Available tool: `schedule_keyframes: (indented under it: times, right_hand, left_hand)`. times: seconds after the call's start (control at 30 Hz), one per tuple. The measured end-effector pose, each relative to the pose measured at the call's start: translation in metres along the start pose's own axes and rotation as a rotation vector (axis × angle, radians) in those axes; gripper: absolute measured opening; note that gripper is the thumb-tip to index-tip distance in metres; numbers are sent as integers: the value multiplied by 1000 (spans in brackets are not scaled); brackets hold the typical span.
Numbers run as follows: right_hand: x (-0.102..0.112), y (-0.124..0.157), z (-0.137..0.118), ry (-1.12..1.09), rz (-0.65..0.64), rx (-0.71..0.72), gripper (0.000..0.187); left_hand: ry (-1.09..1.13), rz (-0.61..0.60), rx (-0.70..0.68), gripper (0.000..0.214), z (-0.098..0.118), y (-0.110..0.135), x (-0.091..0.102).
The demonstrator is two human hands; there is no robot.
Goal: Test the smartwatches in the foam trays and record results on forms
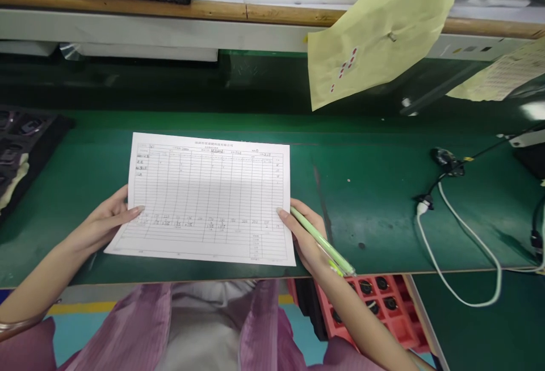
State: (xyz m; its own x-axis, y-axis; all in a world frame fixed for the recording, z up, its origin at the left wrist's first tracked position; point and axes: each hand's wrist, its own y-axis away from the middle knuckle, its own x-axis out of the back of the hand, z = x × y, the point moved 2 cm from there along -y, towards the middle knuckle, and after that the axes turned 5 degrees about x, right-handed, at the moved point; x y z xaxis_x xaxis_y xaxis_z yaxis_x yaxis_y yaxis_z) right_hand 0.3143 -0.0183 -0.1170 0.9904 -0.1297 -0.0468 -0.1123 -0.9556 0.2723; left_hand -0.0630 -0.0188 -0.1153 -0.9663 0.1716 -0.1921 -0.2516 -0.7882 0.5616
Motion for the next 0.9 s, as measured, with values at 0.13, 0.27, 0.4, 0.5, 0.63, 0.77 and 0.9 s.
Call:
schedule_keyframes:
  times: [0.13, 0.27, 0.4, 0.5, 0.63, 0.77, 0.9]
  right_hand:
    - [-3, 2, -3, 2, 13, 22, 28]
    - [-2, 5, -2, 52, 29, 80, 28]
    - [2, 7, -1, 114, 40, 137, 22]
    - [6, 10, 1, 151, 38, 174, 19]
    - [10, 12, 4, 181, 52, 217, 18]
    - [13, 12, 6, 162, 74, 223, 20]
    - [12, 11, 2, 123, 79, 216, 22]
  left_hand:
    - [4, 27, 21, 68, 0, -3, -3]
    - [15, 65, 49, 59, -4, -6, 1]
    - [5, 32, 95, 62, 0, -2, -1]
    - [-6, -12, 116, 71, 4, 2, -5]
    - [0, -89, 93, 78, 2, 4, -6]
    - [-23, -92, 62, 81, -4, 4, -2]
    - [-24, -64, -8, 83, -6, 3, -1]
